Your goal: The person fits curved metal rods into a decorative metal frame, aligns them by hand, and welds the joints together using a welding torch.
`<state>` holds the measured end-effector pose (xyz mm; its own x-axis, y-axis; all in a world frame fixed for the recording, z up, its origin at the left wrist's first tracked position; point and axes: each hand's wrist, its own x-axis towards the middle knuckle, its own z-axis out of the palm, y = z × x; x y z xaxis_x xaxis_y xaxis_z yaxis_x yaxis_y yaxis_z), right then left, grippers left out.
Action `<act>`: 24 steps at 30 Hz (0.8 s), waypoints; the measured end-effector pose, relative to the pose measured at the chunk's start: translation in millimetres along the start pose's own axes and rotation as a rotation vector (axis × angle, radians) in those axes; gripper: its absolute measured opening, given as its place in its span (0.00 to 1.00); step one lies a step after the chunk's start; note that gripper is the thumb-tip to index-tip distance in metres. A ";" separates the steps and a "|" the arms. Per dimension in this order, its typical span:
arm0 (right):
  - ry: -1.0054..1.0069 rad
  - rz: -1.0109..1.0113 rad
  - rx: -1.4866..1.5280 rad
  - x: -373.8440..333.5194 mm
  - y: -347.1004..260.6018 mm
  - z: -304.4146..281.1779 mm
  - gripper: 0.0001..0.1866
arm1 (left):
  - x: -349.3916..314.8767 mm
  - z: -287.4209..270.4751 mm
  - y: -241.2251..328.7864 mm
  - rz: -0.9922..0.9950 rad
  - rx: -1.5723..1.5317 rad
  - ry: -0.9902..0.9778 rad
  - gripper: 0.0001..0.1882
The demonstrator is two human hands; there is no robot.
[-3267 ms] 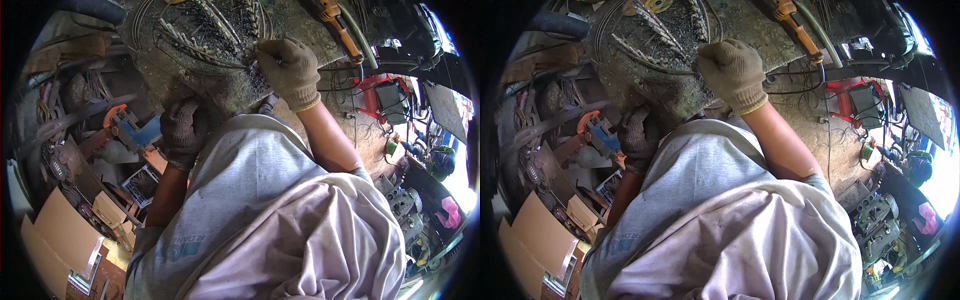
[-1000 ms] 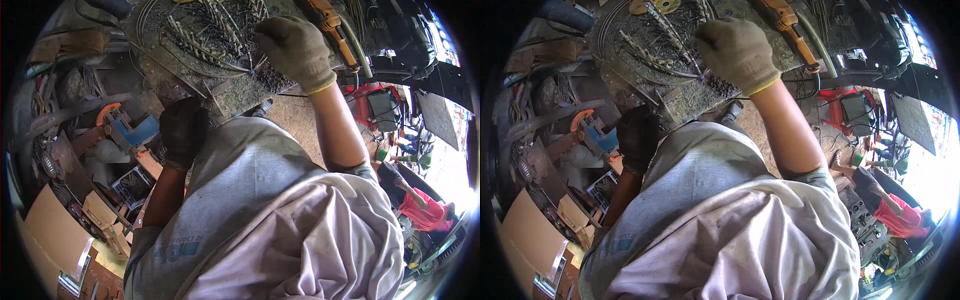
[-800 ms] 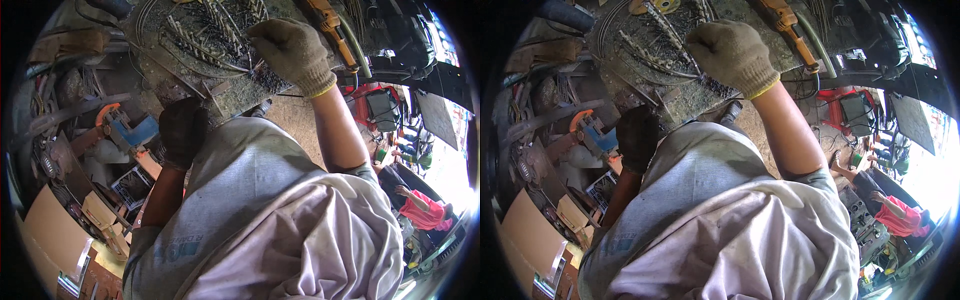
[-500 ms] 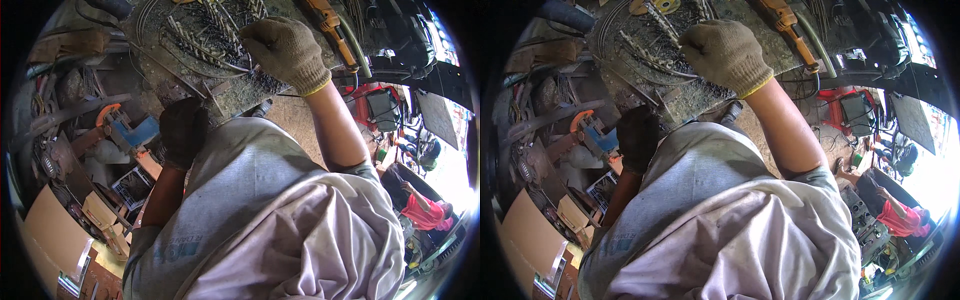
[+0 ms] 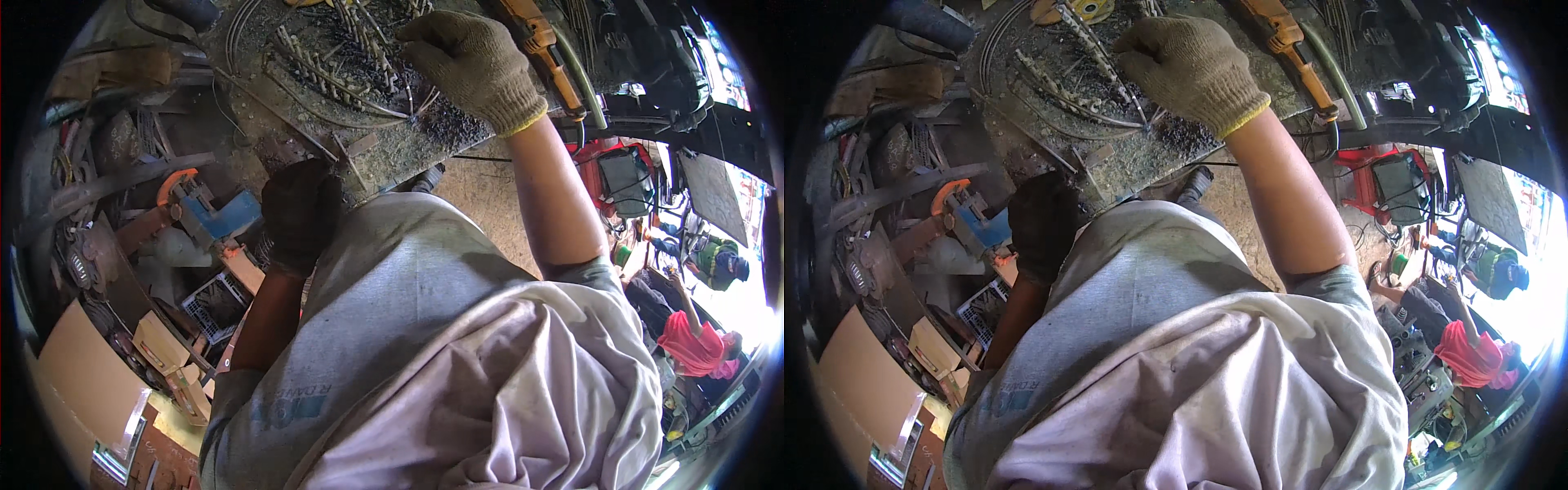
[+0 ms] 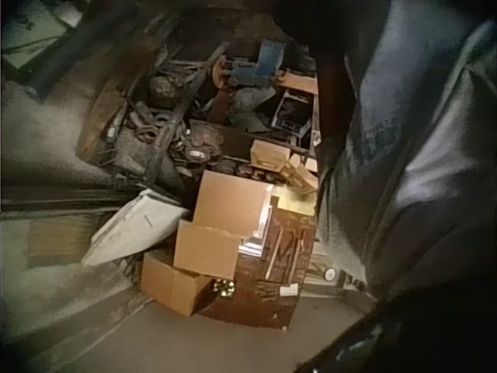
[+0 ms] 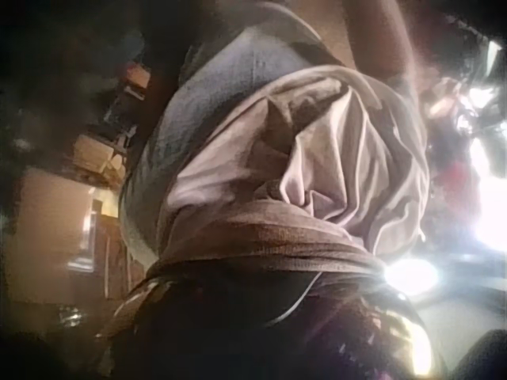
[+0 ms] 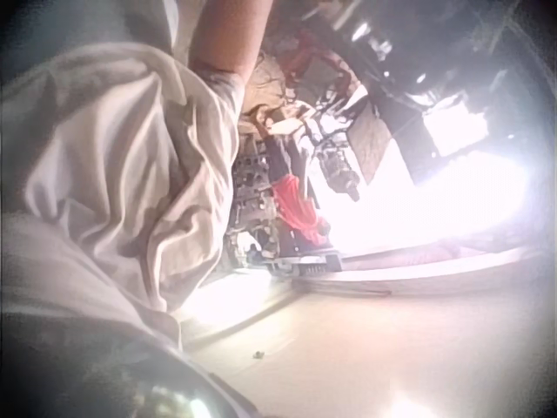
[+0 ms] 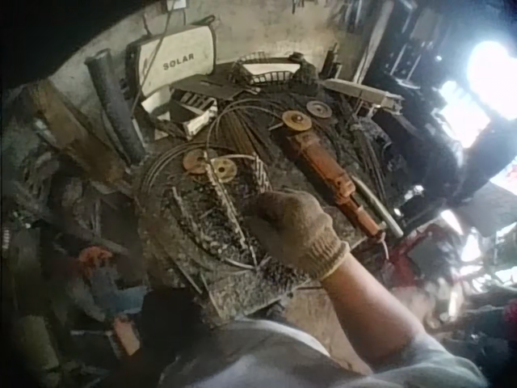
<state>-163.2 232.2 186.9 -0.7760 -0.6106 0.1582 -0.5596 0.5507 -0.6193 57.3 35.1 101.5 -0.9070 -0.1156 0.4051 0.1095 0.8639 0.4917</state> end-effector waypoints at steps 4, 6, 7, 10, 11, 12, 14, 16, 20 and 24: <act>-0.012 -0.077 -0.074 4.9 1.6 0.8 0.15 | 2.7 -4.1 3.1 -0.023 -0.012 -0.035 0.12; -0.009 -0.097 -0.107 6.7 2.3 5.2 0.15 | 2.8 -4.5 3.6 -0.032 -0.039 -0.042 0.12; -0.019 -0.101 -0.114 7.4 2.4 5.2 0.16 | 2.9 -4.4 3.7 -0.036 -0.052 -0.045 0.12; -0.063 -0.082 -0.088 11.7 -7.1 -2.6 0.16 | 3.7 -5.3 6.0 -0.019 -0.001 -0.015 0.12; -0.084 -0.051 -0.051 12.0 -15.6 -11.4 0.15 | 2.3 -5.1 7.1 -0.041 -0.015 -0.015 0.11; -0.102 -0.019 -0.016 12.0 -21.4 -17.1 0.14 | 0.7 -4.9 8.0 -0.058 -0.030 -0.015 0.10; -0.072 -0.032 -0.061 11.6 -6.3 -21.3 0.12 | -0.8 -6.8 8.9 -0.086 -0.049 -0.036 0.09; -0.046 -0.020 -0.028 11.5 -1.7 -23.8 0.11 | -0.2 -6.6 9.8 -0.110 -0.058 -0.074 0.10; -0.047 -0.012 0.048 14.8 -10.0 -22.9 0.12 | -0.7 -8.4 7.5 -0.069 -0.011 -0.080 0.12; -0.073 -0.109 -0.054 17.5 -13.4 -19.6 0.12 | -0.6 -9.4 8.9 -0.086 -0.036 -0.087 0.13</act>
<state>-175.0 225.4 213.1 -0.6874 -0.7074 0.1644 -0.6559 0.5075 -0.5588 62.7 38.3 112.9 -0.9452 -0.1441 0.2930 0.0432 0.8343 0.5497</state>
